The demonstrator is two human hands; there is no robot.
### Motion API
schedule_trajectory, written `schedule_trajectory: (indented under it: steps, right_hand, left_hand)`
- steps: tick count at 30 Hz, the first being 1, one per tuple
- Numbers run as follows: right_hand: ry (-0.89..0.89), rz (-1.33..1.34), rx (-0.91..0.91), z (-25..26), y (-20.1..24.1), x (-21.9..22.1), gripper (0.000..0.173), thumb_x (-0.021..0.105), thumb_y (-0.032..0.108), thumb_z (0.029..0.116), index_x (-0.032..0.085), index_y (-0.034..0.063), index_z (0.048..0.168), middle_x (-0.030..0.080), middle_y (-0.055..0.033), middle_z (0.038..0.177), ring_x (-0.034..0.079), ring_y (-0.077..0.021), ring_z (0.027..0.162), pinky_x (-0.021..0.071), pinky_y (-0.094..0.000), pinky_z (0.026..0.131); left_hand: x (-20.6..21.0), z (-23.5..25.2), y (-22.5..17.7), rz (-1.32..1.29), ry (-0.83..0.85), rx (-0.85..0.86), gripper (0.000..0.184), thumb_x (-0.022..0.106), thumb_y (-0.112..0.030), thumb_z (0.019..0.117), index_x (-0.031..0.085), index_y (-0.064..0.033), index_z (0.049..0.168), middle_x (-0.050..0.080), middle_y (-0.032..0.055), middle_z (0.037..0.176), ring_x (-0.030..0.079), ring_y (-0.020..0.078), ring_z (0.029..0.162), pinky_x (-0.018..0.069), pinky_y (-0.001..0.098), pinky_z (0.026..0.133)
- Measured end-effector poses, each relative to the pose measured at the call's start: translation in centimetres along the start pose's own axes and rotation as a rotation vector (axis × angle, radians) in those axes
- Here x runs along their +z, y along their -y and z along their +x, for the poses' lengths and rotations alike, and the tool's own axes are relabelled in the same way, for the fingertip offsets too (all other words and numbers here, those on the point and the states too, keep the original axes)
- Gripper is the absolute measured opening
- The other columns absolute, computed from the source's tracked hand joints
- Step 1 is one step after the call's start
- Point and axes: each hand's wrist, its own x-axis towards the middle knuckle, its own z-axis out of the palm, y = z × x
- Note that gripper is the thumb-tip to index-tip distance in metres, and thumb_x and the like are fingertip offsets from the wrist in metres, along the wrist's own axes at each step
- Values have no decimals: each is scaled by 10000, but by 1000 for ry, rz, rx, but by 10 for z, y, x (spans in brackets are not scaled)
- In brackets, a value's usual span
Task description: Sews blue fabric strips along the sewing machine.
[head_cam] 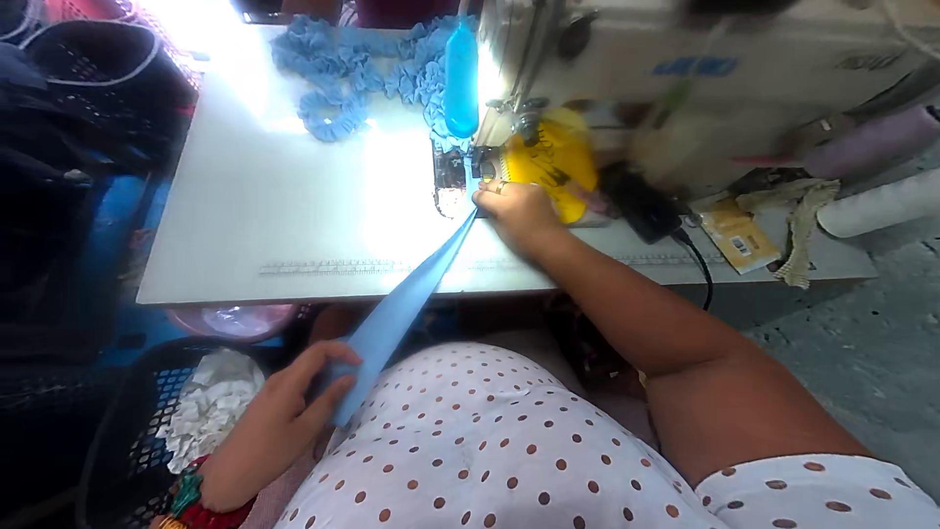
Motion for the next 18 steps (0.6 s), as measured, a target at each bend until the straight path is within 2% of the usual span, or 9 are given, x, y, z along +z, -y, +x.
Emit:
schedule_trajectory:
  steps: [3, 6, 7, 8, 10, 12, 14, 15, 18]
  right_hand:
    - [-28, 53, 20, -1, 22, -1, 312, 510, 42, 1017, 710, 58, 1255, 705, -181, 1266, 639, -355, 1262, 502, -493, 1078]
    - [-42, 327, -113, -5, 68, -11, 264, 620, 85, 948, 724, 39, 1186, 659, -193, 1336, 572, -376, 1329, 431, -553, 1133]
    - [0, 405, -166, -7, 86, -18, 251, 668, 107, 920, 724, 40, 1155, 632, -198, 1370, 521, -388, 1379, 381, -570, 1175]
    - [21, 454, -220, -6, 102, -22, 232, 707, 140, 907, 729, 52, 1121, 628, -194, 1378, 502, -388, 1399, 359, -576, 1192]
    - [41, 477, -325, -1, 127, -26, 212, 725, 175, 913, 733, 82, 1103, 645, -178, 1359, 514, -380, 1394, 359, -596, 1186]
    - [25, 459, -405, 6, 142, -23, 205, 686, 160, 943, 733, 89, 1130, 663, -179, 1324, 550, -371, 1361, 380, -590, 1172]
    - [-20, 438, -462, 14, 150, -18, 171, 623, 108, 977, 736, 83, 1102, 688, -177, 1276, 598, -359, 1311, 414, -565, 1154]
    - [-45, 453, -478, 18, 151, -16, 164, 604, 83, 976, 746, 71, 1058, 711, -170, 1234, 634, -346, 1265, 437, -549, 1138]
    - [-54, 527, -495, 26, 149, -19, 152, 617, 92, 980, 753, 38, 938, 764, -123, 1073, 725, -272, 1083, 495, -486, 1088]
  left_hand:
    - [-13, -12, -7, -2, -81, 16, 262, 473, -282, 1065, 649, -131, 1187, 680, -48, 1030, 619, -53, 885, 526, 139, 785]
    - [-18, -19, -16, 63, -177, -19, 311, 411, -223, 1037, 682, -113, 1141, 673, -34, 1025, 598, -34, 919, 499, 161, 829]
    - [-18, -20, -20, 136, -187, -39, 296, 451, -293, 1023, 670, -126, 1131, 666, -34, 1008, 602, -14, 898, 510, 189, 799]
    - [-17, -20, -24, 253, -195, -48, 335, 516, -405, 1001, 658, -120, 1105, 663, 3, 975, 616, 59, 862, 523, 271, 749]
    - [-14, -16, -29, 529, -207, -18, 494, 634, -533, 910, 654, -56, 1037, 665, 112, 897, 657, 258, 730, 544, 452, 592]
    - [-13, -13, -30, 724, -210, 27, 404, 725, -391, 854, 652, -16, 986, 645, 161, 856, 661, 345, 638, 527, 516, 493]
    - [-16, -11, -31, 797, -230, 85, 265, 750, -203, 795, 655, -12, 952, 625, 166, 840, 652, 351, 611, 507, 504, 455]
    - [-18, -12, -31, 797, -255, 122, 221, 714, -178, 789, 665, -18, 934, 626, 158, 831, 647, 338, 606, 496, 486, 448]
    - [-23, -16, -29, 722, -344, 222, 250, 574, -258, 946, 708, -48, 927, 670, 129, 879, 660, 258, 691, 516, 407, 527]
